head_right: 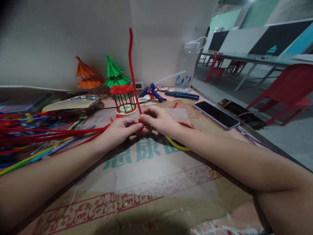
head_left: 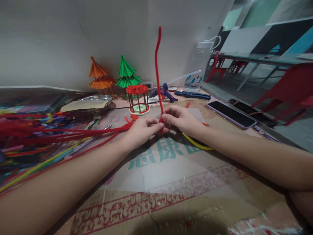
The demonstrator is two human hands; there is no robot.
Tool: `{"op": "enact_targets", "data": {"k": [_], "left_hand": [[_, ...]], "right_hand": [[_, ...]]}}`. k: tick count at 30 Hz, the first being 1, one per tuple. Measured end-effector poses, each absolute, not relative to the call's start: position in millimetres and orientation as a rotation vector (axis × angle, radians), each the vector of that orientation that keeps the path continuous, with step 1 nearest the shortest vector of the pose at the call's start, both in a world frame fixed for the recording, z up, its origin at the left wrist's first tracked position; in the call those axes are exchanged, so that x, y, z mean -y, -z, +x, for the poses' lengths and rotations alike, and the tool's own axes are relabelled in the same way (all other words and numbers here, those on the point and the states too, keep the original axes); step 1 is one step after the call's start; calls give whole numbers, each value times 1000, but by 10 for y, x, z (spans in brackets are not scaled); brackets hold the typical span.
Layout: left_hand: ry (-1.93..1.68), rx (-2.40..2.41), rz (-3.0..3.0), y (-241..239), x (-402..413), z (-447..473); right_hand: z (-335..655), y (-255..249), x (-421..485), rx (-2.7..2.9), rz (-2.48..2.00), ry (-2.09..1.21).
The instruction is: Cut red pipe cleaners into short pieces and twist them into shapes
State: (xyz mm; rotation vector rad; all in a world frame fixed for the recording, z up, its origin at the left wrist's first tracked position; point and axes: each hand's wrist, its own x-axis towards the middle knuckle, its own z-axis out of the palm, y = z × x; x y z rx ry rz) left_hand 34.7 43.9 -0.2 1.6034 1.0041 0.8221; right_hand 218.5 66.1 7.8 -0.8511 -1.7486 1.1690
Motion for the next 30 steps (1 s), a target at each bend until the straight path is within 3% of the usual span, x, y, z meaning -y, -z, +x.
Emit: {"op": "enact_targets", "data": {"k": [7,19,30], "left_hand": [[-786,-980,1605,20,-438,349],[-785,-970,1573,-43,-398,383],[-965,-946,1336,-11,-445,380]], "right_hand": [[2197,-82,-690,1692,-741,-1199],[2245,-67,-721,1491,-711,-1525],[2180,5,-743,1821,-702,-1275]]}}
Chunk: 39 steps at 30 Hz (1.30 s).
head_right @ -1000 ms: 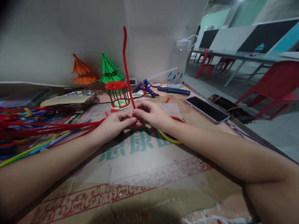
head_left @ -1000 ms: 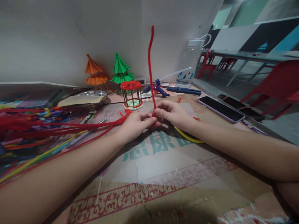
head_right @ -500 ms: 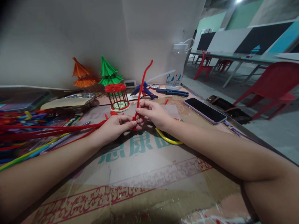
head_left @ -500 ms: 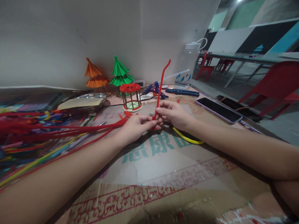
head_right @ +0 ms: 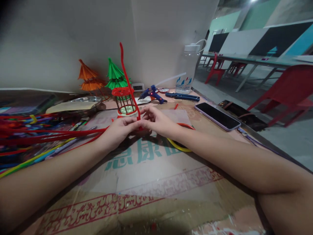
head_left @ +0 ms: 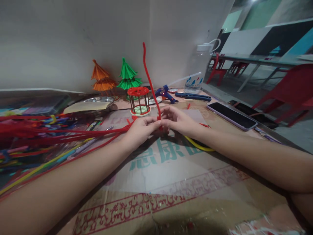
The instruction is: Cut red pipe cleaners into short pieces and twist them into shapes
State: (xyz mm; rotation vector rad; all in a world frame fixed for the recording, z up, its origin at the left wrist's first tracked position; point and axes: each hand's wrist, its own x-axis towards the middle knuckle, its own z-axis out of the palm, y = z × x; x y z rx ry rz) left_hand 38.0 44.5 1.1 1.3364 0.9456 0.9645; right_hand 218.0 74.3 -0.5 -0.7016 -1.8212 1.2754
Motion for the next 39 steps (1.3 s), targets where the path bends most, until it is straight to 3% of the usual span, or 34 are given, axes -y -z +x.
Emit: {"op": "enact_targets", "data": {"k": [29,39], "left_hand": [[-956,-905,1230,-9,-476,376],[-958,-957,1302,-4,-464,354]], "right_hand": [[2183,83,-690,2120,-713,-1132],[2227,32,-567,2271,-767,-477]]}}
